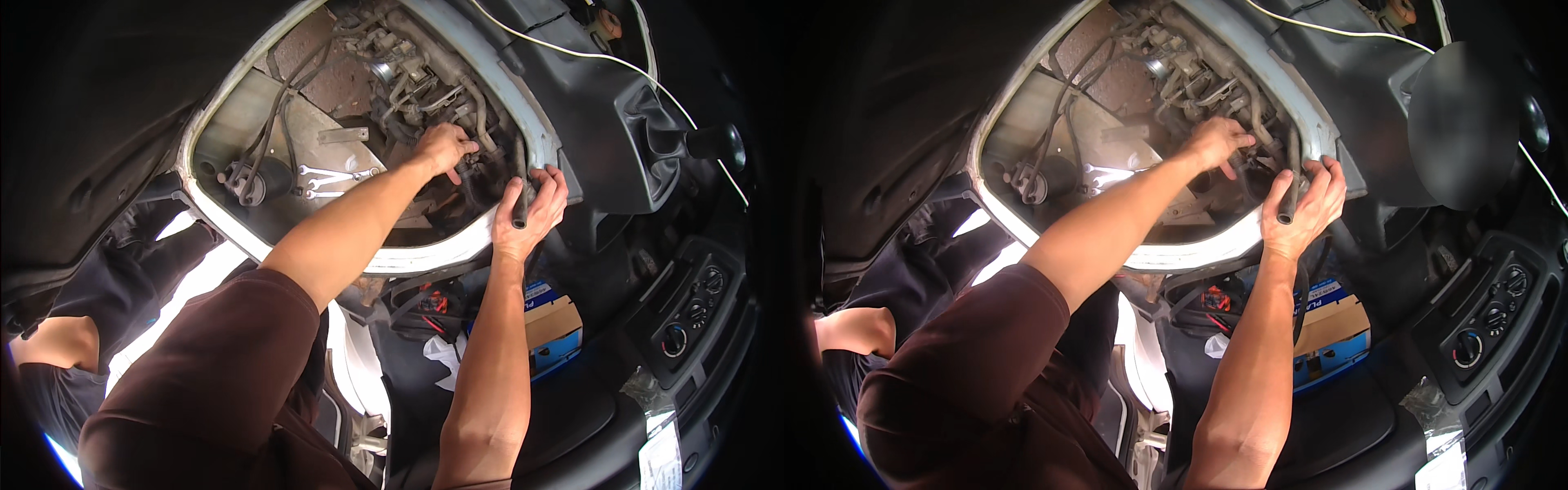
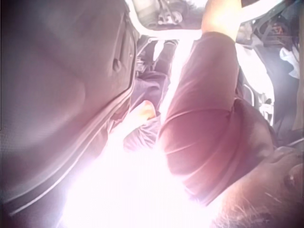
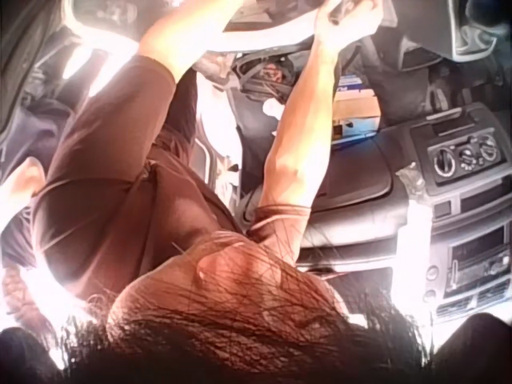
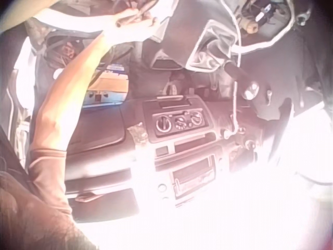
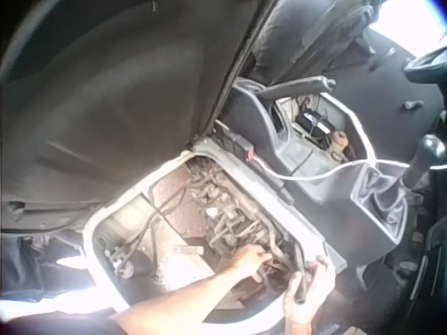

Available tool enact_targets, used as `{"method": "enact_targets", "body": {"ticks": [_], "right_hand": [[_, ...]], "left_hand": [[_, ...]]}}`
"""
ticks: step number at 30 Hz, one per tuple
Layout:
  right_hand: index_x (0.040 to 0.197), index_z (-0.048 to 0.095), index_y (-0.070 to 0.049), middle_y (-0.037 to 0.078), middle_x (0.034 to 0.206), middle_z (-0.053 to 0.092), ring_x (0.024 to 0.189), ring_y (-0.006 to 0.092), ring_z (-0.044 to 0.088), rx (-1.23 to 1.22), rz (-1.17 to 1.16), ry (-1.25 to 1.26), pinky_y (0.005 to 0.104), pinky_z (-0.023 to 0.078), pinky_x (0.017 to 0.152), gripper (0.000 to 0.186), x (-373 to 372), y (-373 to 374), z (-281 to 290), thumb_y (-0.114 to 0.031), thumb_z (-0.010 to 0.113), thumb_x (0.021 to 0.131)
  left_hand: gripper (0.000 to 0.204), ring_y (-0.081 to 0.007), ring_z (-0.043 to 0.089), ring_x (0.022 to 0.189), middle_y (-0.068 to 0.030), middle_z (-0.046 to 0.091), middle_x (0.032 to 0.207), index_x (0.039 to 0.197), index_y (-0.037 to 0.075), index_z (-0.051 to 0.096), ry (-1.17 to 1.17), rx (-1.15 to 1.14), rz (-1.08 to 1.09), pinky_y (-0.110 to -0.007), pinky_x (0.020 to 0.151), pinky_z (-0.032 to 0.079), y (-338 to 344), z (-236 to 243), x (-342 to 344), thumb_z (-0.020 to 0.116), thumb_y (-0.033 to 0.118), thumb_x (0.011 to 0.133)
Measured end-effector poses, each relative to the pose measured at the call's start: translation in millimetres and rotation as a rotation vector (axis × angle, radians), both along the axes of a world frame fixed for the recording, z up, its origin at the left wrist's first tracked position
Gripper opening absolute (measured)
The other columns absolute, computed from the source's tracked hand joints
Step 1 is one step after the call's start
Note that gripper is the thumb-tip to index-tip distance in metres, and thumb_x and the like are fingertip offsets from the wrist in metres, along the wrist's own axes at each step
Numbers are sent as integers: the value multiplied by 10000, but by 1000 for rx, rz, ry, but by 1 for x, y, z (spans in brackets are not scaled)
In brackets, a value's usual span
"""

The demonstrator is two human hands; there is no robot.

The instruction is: The person works on a vehicle engine inside the cab, using wrenches to tighten or loosen components and later using a hammer and a chisel-like tool on a metal part.

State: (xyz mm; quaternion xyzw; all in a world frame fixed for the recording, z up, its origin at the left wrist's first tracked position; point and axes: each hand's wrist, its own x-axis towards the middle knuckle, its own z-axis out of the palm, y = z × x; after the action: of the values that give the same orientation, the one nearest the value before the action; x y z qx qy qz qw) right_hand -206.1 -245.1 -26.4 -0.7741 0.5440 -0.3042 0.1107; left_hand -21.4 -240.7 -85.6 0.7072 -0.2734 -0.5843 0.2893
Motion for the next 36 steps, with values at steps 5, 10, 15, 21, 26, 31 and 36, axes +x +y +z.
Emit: {"method": "enact_targets", "body": {"ticks": [5, 10, 15, 21, 26, 31, 36], "right_hand": [[1141, 639, -36, 188, 1340, 573, 1291, 403, 528, -12, -2, 1, 538, 362, 1116, 342, 1, -1, 1, -281, 667, 904], [1119, 631, -37, 187, 1337, 568, 1271, 405, 536, -21, 5, 15, 538, 376, 1101, 327, 1, -2, 2, -260, 680, 885], [1117, 626, -36, 188, 1334, 565, 1276, 408, 533, -1, -18, 21, 538, 373, 1109, 331, 1, -2, 3, -255, 686, 876], [1120, 628, -38, 185, 1345, 560, 1289, 413, 519, 7, -3, 21, 543, 363, 1123, 329, 2, -3, 6, -248, 692, 876], [1124, 633, -40, 183, 1343, 560, 1286, 413, 519, 24, -2, 5, 543, 362, 1127, 329, 0, -2, 4, -250, 688, 877], [1127, 638, -45, 180, 1339, 561, 1283, 407, 522, 19, -14, -11, 541, 363, 1129, 330, 0, -2, 5, -253, 685, 875], [1131, 640, -45, 176, 1332, 567, 1278, 406, 528, 21, -17, -15, 544, 364, 1132, 343, 1, -2, 5, -255, 690, 865]], "left_hand": [[439, -318, 800, 748, -176, 752, 1009, 1261, -41, 717, -6, 30, -88, -388, 584, 615, -4, -14, 9, 697, 333, 1032], [402, -283, 792, 701, -163, 757, 1012, 1228, -23, 734, -20, -11, -33, -359, 473, 553, 3, -10, 0, 722, 318, 1014], [411, -270, 782, 658, -153, 759, 915, 1197, -23, 738, -4, 42, -57, -348, 460, 544, -3, 2, 4, 705, 350, 1028], [421, -262, 776, 652, -164, 765, 909, 1211, -29, 728, -158, -7, -151, -362, 504, 578, 1, 5, 2, 690, 353, 1039], [413, -259, 782, 685, -164, 784, 1004, 1268, -15, 711, -76, -22, 11, -339, 498, 578, 4, -1, -5, 673, 334, 1051], [472, -284, 786, 702, -183, 778, 1071, 1278, -43, 681, -125, -8, -192, -349, 495, 579, 0, -3, 5, 674, 369, 1050], [439, -264, 759, 656, -163, 773, 982, 1188, -26, 700, -228, -30, -18, -354, 512, 597, 3, -11, -8, 764, 359, 987]]}}
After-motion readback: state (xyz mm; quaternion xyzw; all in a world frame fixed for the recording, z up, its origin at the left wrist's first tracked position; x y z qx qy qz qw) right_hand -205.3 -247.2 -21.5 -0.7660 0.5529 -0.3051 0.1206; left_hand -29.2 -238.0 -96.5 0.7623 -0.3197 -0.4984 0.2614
